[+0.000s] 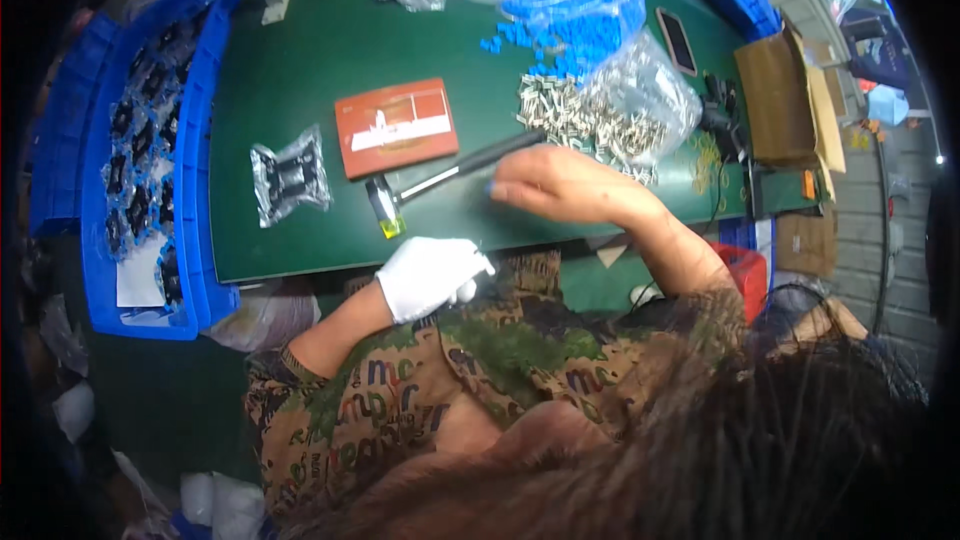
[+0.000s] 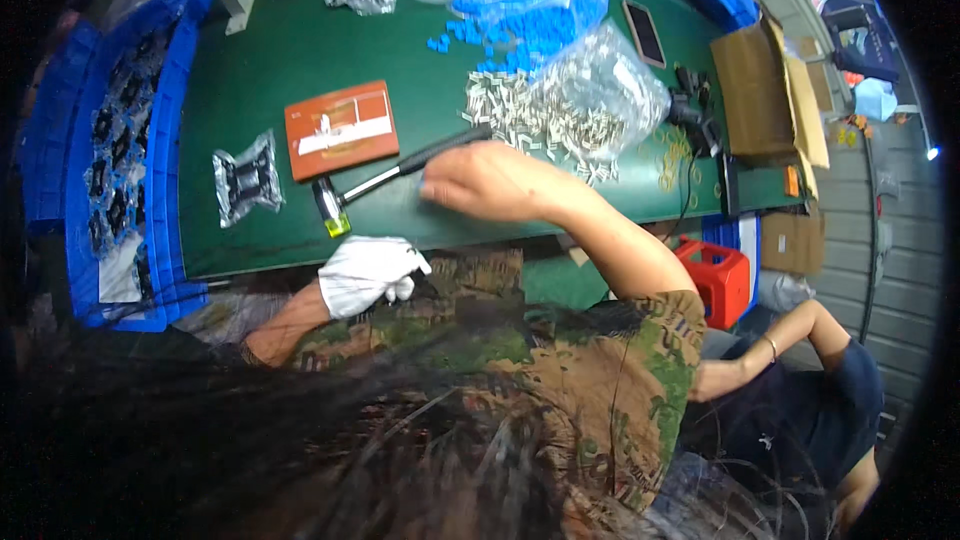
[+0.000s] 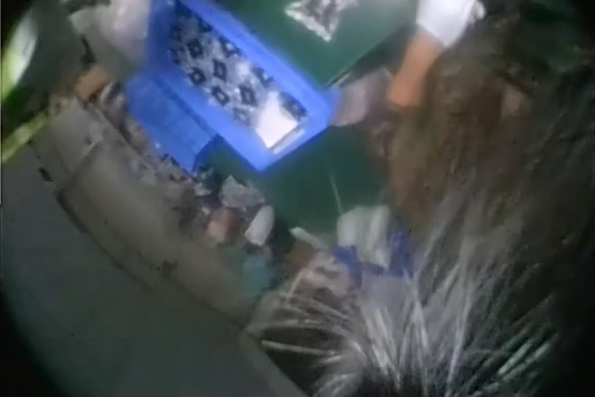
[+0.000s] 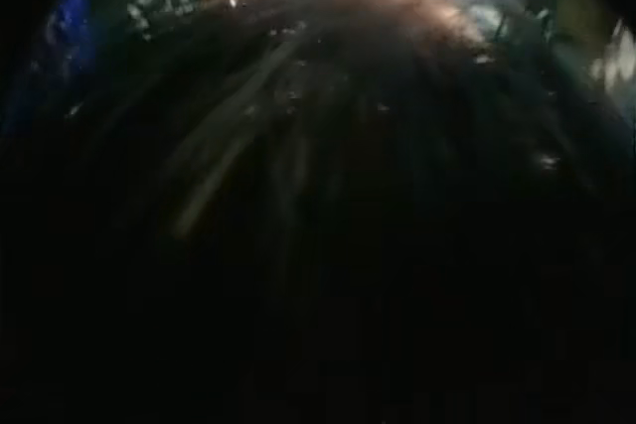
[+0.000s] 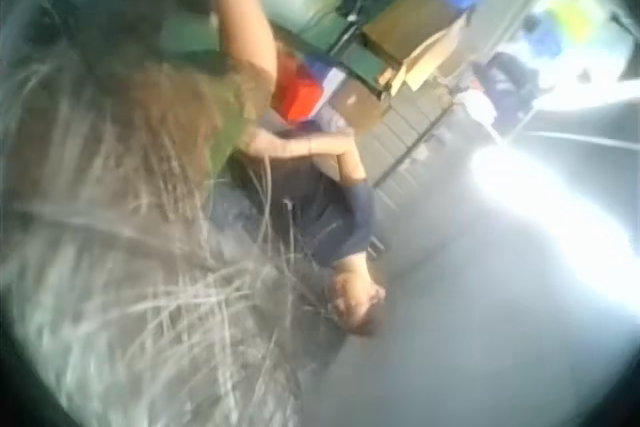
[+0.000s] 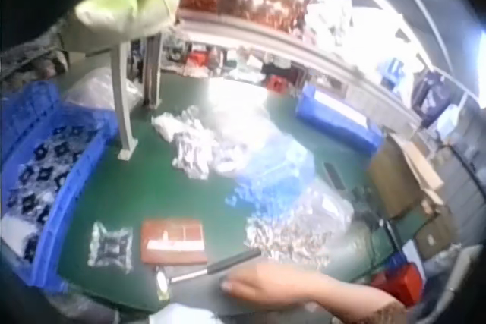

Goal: The person assembles small black plastic components by inserting blue plastic pieces and metal pins. They use a hammer to secure the pins into the plastic parts and place the finished assemblies into a blue crate. The person also handles clear plastic bags and organizes parts on the green workbench.

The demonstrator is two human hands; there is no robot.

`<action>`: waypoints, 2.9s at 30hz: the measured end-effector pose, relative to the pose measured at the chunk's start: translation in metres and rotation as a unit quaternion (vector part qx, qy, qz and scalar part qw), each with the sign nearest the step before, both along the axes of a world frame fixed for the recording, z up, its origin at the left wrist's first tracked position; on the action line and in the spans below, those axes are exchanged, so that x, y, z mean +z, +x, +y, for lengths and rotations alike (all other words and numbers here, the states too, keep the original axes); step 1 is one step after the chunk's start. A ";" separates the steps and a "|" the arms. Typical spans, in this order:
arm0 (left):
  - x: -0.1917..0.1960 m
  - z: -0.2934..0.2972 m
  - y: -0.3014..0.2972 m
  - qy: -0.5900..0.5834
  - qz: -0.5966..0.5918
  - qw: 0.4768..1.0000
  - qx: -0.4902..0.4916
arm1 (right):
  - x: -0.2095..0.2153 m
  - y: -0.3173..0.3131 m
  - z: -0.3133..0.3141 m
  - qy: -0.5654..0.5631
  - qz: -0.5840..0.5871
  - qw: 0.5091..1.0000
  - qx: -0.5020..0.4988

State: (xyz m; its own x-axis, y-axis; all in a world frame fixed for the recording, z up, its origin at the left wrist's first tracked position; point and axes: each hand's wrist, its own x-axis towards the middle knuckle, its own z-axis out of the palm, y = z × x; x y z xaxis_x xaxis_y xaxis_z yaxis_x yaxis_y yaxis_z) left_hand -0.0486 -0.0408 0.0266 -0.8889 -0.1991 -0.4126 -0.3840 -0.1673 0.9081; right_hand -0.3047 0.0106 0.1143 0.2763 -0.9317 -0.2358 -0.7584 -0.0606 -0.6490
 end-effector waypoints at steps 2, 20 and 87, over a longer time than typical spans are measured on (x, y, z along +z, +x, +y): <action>-0.001 0.004 0.002 0.010 -0.010 1.000 -0.004 | 0.001 0.018 0.027 0.037 -0.008 0.999 0.036; 0.008 0.012 -0.003 -0.132 0.029 0.988 -0.081 | -0.011 0.031 0.065 0.054 -0.070 0.996 0.005; 0.010 0.010 -0.037 -0.063 0.053 0.995 0.047 | -0.094 0.001 0.133 -0.355 0.059 0.912 -0.196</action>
